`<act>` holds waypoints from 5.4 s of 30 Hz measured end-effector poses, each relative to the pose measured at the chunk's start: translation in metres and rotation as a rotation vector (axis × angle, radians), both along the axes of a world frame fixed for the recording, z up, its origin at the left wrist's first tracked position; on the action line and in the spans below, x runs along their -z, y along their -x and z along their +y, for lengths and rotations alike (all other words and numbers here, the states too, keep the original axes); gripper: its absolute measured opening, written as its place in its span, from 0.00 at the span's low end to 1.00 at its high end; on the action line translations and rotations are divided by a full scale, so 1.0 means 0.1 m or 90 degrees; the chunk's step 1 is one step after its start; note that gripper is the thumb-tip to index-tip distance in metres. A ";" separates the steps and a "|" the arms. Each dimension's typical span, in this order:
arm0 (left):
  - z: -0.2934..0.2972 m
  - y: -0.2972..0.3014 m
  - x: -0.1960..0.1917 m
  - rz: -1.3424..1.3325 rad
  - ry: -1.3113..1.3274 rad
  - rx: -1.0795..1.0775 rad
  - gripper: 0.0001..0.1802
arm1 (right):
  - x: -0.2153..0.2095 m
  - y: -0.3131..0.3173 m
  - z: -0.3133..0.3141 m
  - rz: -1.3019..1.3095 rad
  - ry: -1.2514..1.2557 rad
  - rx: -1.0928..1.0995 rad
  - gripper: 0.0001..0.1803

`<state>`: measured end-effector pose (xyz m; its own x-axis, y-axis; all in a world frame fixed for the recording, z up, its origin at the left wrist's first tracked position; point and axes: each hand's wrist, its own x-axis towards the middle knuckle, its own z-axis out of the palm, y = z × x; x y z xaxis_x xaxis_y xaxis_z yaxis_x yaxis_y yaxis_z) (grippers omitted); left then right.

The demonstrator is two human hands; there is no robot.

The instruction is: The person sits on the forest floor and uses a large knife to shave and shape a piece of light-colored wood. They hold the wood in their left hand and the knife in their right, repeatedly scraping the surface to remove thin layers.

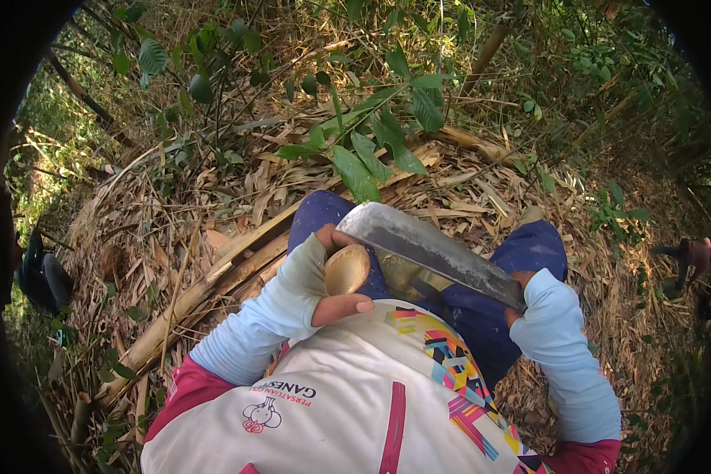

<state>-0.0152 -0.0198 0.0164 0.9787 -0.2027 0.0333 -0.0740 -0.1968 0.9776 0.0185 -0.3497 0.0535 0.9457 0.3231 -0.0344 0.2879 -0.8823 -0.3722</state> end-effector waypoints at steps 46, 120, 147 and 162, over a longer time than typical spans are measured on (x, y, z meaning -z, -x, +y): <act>0.12 0.04 -0.02 -0.068 -0.030 0.095 0.39 | -0.45 0.09 0.16 -0.024 0.233 -0.186 0.18; -0.22 0.14 -0.01 -0.149 -0.116 -0.072 0.35 | -0.53 0.06 -0.01 -0.093 0.333 -0.133 0.17; -0.09 0.05 -0.05 0.059 0.002 0.023 0.24 | -0.30 0.11 -0.15 -0.049 0.240 -0.129 0.20; -0.06 0.05 -0.06 0.013 0.024 0.083 0.31 | -0.49 0.00 0.03 -0.079 0.343 -0.120 0.18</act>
